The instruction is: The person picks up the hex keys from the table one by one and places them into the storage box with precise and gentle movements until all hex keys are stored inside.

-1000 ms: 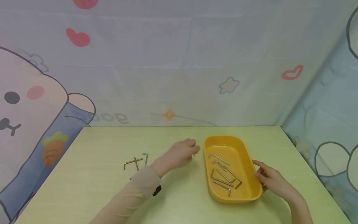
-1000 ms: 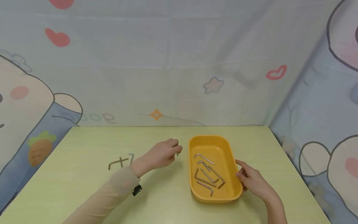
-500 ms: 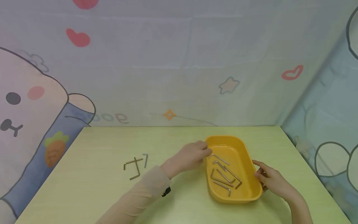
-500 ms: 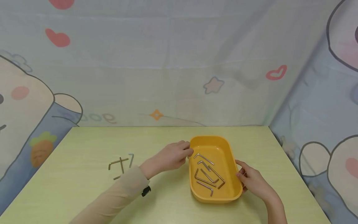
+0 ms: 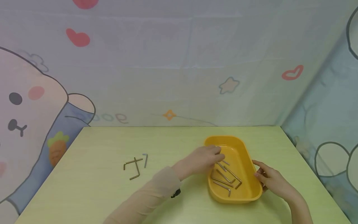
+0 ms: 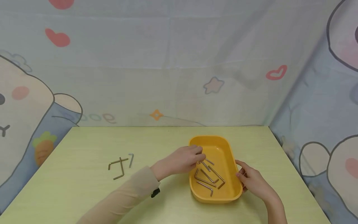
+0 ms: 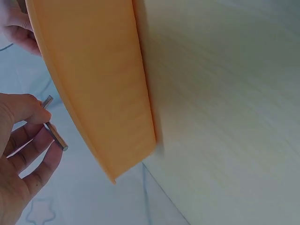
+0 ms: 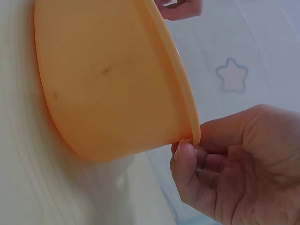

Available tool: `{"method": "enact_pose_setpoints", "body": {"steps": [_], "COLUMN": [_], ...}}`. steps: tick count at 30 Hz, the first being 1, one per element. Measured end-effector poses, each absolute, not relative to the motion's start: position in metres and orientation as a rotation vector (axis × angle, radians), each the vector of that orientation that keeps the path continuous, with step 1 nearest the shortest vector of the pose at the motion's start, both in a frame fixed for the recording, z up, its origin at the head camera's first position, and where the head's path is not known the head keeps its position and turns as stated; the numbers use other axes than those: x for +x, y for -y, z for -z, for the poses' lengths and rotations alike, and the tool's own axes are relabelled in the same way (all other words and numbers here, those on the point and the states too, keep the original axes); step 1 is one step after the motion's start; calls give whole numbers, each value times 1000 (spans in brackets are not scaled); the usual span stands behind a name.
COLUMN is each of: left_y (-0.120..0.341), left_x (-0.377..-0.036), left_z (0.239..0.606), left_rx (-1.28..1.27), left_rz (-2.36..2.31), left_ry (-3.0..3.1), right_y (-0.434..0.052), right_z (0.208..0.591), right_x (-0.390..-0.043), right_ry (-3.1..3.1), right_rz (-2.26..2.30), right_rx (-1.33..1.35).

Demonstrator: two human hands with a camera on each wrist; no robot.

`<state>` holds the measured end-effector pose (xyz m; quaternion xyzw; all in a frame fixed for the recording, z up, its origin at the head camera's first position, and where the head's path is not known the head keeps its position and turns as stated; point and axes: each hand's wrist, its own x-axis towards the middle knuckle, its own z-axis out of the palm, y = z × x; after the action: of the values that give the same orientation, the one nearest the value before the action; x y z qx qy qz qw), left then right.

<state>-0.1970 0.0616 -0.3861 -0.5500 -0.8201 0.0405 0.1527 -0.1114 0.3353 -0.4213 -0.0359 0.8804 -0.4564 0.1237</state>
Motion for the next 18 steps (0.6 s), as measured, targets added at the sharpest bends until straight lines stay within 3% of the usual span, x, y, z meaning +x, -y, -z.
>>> {"method": "enact_pose_setpoints", "body": {"steps": [18], "left_y": [-99], "left_x": [-200], "left_z": [398], "left_rx": [-1718], "left_rz": [-232], "left_ry": [2402], "right_y": [-334], "right_z": [418], "right_x": [-111], "right_ry": [-2558], "right_rz": [1335], "right_rx": [-91]}}
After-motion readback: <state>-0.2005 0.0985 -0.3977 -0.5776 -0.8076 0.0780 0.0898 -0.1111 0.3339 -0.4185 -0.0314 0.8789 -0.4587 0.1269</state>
